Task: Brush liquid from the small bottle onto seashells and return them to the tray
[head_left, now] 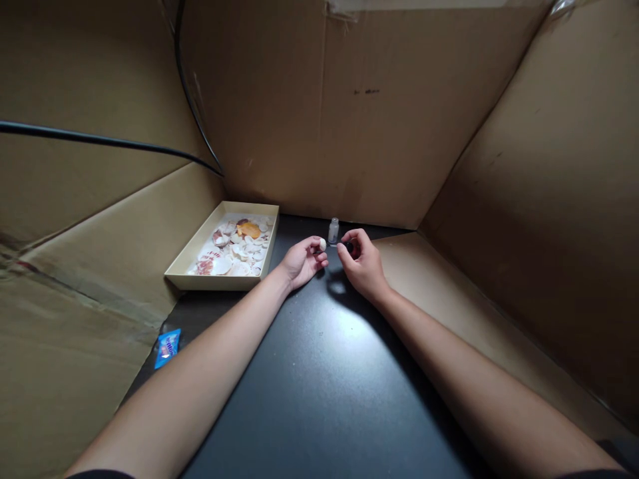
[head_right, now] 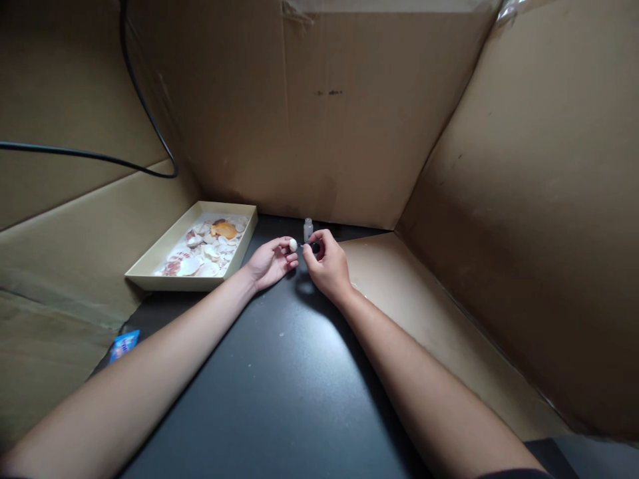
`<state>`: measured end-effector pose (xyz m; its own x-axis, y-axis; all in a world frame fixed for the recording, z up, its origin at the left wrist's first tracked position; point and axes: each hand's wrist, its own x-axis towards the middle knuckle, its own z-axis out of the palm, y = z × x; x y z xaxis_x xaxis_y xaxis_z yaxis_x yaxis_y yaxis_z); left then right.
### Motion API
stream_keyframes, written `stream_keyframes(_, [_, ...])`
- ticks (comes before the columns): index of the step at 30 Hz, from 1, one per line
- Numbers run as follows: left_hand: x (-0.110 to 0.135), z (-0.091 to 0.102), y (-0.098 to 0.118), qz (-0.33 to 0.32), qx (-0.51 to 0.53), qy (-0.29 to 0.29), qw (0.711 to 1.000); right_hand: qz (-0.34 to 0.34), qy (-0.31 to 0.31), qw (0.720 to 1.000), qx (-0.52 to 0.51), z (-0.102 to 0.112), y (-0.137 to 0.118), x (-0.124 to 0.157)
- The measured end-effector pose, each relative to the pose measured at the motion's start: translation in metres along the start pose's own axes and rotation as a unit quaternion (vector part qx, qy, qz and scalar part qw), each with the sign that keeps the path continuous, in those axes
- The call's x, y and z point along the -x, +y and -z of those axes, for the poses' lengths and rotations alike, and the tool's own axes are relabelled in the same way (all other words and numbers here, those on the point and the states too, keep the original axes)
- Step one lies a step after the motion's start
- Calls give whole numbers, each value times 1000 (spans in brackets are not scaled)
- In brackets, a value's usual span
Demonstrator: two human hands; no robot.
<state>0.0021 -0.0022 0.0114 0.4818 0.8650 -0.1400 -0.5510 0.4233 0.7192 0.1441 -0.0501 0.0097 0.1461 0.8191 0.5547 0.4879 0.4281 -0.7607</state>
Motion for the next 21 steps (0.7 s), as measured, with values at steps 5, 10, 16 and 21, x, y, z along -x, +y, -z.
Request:
stream_keyframes(5, [1, -1, 0, -1, -1, 6, 1000, -4, -3, 1000, -1, 0, 1, 0])
stream_keyframes(10, [1, -2, 0, -1, -2, 8, 1000, -5, -1, 1000, -9, -1, 2, 0])
stream_keyframes(16, [2, -2, 1, -1, -4, 4, 1000, -6, -2, 1000, -8, -1, 1, 0])
stream_keyframes(21, [1, -1, 1, 1, -2, 0, 1000, -6, -7, 1000, -2, -1, 1, 0])
